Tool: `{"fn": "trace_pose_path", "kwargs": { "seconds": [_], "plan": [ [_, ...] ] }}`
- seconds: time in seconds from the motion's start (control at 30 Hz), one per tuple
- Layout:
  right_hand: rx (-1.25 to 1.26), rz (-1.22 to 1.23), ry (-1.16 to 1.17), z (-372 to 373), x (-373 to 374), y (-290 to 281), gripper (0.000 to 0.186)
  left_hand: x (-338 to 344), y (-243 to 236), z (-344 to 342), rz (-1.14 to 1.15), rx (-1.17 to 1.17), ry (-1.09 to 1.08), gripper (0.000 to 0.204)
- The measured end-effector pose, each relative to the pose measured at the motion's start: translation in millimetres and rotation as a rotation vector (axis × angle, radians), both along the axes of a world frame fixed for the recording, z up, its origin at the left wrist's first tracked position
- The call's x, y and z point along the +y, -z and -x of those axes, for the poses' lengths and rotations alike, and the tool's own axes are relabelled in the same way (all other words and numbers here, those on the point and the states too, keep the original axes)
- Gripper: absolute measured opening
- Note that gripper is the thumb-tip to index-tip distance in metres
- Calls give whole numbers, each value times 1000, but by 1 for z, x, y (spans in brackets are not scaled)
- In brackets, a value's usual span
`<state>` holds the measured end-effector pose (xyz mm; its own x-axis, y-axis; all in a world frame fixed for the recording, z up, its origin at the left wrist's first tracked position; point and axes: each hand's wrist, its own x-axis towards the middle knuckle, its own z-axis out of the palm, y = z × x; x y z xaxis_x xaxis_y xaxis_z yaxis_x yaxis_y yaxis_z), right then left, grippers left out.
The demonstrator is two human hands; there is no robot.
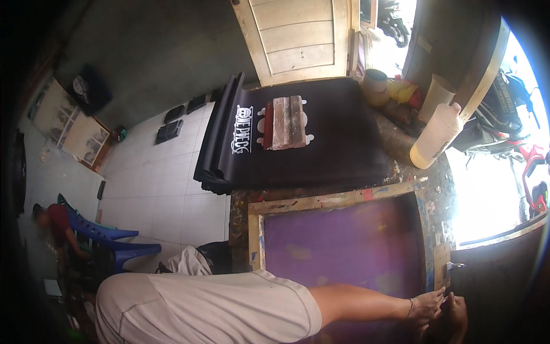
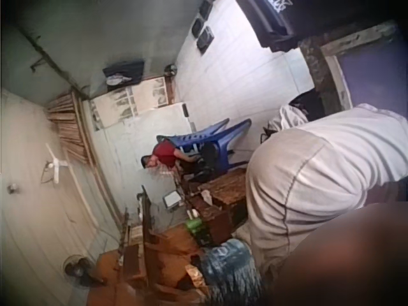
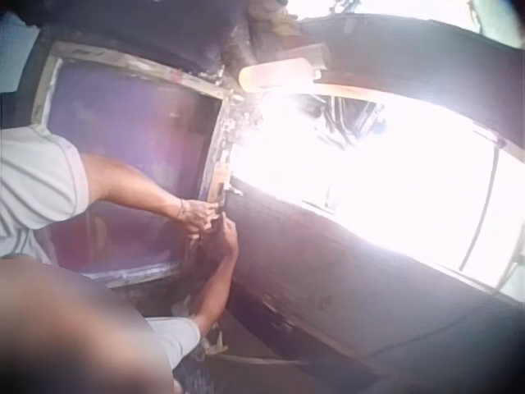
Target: The person secures a screen printing frame to a workbench using clamps, then wipes the frame edges with a cloth. The person repeatedly lifts and repositions the screen printing frame on the workbench.
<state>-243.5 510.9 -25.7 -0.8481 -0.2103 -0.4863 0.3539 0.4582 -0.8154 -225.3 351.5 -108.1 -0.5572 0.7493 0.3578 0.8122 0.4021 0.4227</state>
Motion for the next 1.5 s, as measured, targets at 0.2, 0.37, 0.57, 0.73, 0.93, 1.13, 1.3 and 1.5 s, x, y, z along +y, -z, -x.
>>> {"fn": "trace_pose_path", "kwargs": {
  "seconds": [0.2, 0.37, 0.57, 0.73, 0.93, 1.13, 1.3, 1.5],
  "plan": [
    [-28, -433, -42, 22, 9, -5, 63, 22, -1, 9, 176, 30, -23, 76],
    [-106, -758, -47, 28, 12, -15, 57, 17, -22, 4, 128, -48, -25, 84],
    [-60, -472, -67, 6, 18, 4, 48, -127, -109, -72, -565, -88, -48, 31],
    [-27, -690, 29, -2, -51, -5, 47, -414, -108, -154, -733, -258, -100, 22],
    [-19, -822, 55, 5, -119, -4, 46, -551, -86, -252, -613, -499, -617, 20],
    [-25, -853, 86, 14, -157, 9, 46, -558, -84, -245, -698, -548, -655, 20],
    [-57, -832, 120, 20, -167, 25, 45, -555, -67, -232, -672, -653, -611, 19],
    [-88, -835, 165, 11, -160, 26, 45, -551, -69, -211, -648, -701, -523, 19]
  ]
}}
